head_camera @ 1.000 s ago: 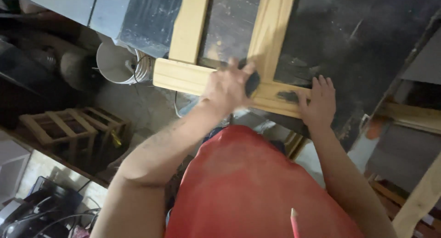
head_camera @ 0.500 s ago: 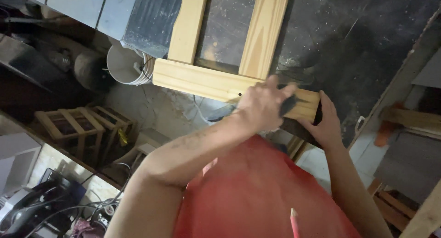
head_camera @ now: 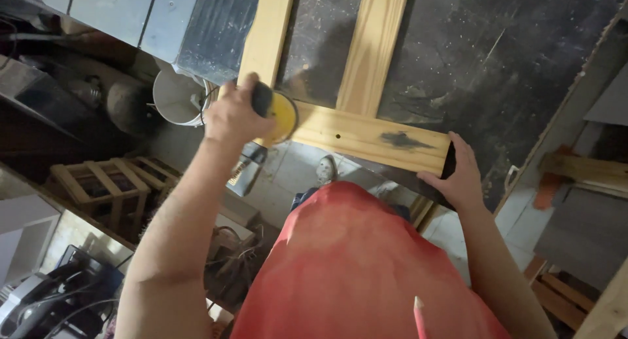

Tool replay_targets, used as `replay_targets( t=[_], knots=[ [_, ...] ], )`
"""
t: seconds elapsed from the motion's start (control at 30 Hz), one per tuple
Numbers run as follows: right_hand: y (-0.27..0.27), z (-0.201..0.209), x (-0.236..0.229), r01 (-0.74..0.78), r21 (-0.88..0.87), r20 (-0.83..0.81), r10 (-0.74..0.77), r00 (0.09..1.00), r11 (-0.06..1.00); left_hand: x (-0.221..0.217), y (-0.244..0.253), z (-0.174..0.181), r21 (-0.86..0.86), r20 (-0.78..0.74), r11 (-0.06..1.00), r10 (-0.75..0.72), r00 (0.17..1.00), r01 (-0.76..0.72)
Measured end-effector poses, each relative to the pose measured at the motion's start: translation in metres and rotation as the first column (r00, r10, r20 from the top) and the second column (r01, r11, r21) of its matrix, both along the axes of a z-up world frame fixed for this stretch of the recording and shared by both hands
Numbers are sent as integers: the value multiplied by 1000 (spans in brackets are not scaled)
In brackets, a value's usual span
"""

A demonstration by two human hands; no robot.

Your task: Sanding a wooden frame using an orbital sander on a table saw surface.

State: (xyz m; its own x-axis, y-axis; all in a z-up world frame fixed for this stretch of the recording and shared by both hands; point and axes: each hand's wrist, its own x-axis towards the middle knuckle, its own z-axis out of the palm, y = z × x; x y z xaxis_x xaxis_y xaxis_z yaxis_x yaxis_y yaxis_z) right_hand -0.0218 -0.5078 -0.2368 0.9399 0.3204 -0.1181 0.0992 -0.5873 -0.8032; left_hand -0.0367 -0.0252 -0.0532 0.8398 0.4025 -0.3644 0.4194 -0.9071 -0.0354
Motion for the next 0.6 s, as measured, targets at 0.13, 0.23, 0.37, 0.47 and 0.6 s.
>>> replay_targets(
  t=[0.13, 0.23, 0.37, 0.47, 0.6],
  knots=[
    [5, 5, 2, -10, -8, -10, 10, 1000, 1000, 4, 43, -13, -22, 109, 994, 109, 988, -107],
    [6, 8, 3, -5, -11, -22, 5, 1000, 1000, 12, 28, -9, 7, 55, 995, 97, 994, -97],
    [9, 17, 3, 1, -24, -42, -2, 999, 1000, 15, -29, -12, -4, 73, 1000, 30, 997, -29],
    [10, 22, 3, 14, -9, -61, -15, 998, 1000, 17, -75, -5, -79, 81, 994, -74, 994, 80],
    [9, 24, 3, 11, -6, -68, -12, 998, 1000, 25, -140, 8, -104, 102, 971, -205, 974, 215]
  ],
)
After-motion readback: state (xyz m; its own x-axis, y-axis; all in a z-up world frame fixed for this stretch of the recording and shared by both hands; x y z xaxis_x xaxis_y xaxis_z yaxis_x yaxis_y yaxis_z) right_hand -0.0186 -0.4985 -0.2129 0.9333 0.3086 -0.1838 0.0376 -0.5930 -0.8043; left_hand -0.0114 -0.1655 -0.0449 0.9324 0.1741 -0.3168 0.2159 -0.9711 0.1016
